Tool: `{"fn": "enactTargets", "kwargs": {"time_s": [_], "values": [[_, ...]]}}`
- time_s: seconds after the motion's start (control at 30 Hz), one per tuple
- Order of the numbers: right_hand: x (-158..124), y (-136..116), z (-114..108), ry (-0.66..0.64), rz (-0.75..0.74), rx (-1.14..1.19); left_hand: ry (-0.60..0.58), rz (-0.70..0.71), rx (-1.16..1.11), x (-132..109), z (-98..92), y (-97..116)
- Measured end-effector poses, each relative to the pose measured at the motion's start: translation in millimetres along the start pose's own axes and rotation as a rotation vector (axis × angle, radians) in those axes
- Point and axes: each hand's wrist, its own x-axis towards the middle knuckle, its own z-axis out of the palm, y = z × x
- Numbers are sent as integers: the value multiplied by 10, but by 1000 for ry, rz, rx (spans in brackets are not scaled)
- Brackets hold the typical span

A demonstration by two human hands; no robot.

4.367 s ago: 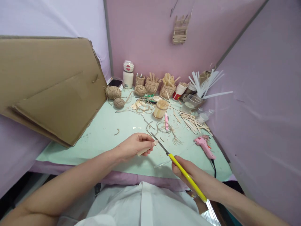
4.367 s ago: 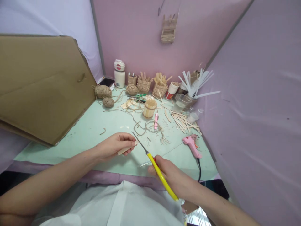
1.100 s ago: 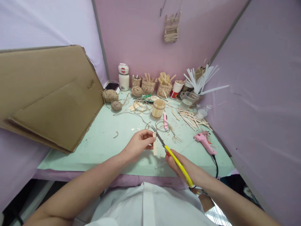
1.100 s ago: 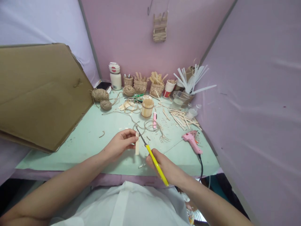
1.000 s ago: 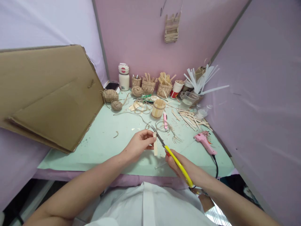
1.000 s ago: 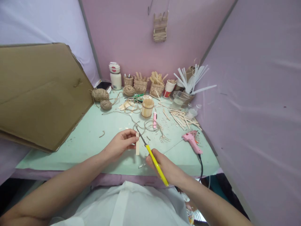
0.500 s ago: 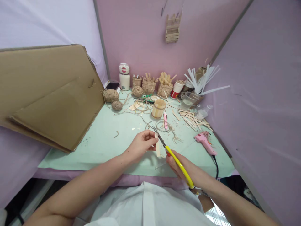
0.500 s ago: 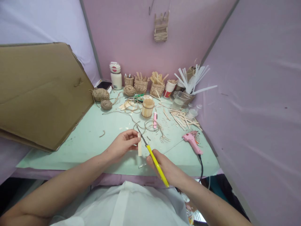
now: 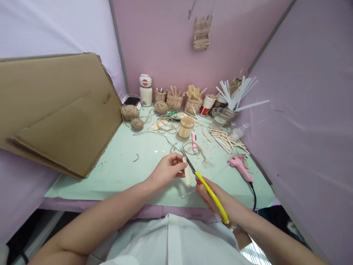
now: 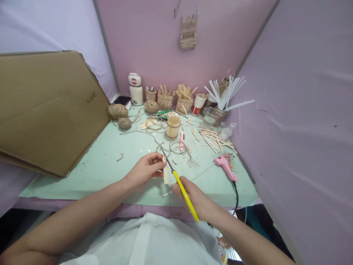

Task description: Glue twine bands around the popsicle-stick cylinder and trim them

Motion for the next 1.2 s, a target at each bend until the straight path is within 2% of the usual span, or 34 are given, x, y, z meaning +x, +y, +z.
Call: {"fn": "enactTargets", "kwargs": {"time_s": [0.2, 0.53, 0.8, 1.03, 1.2], "values": [[-12, 2, -13, 1, 7, 10, -23, -33, 20, -12, -22, 10], [-21, 103, -118, -87, 9, 19, -72, -74, 79, -34, -65, 76], [-107, -9, -164, -106, 52, -25, -142, -106, 150, -30, -150, 66], [-84, 72, -201, -72, -50, -41, -138, -100, 187, -3, -203, 46], [-71, 49, -188, -101, -71, -95, -124, -99, 179, -24, -192, 56]]}}
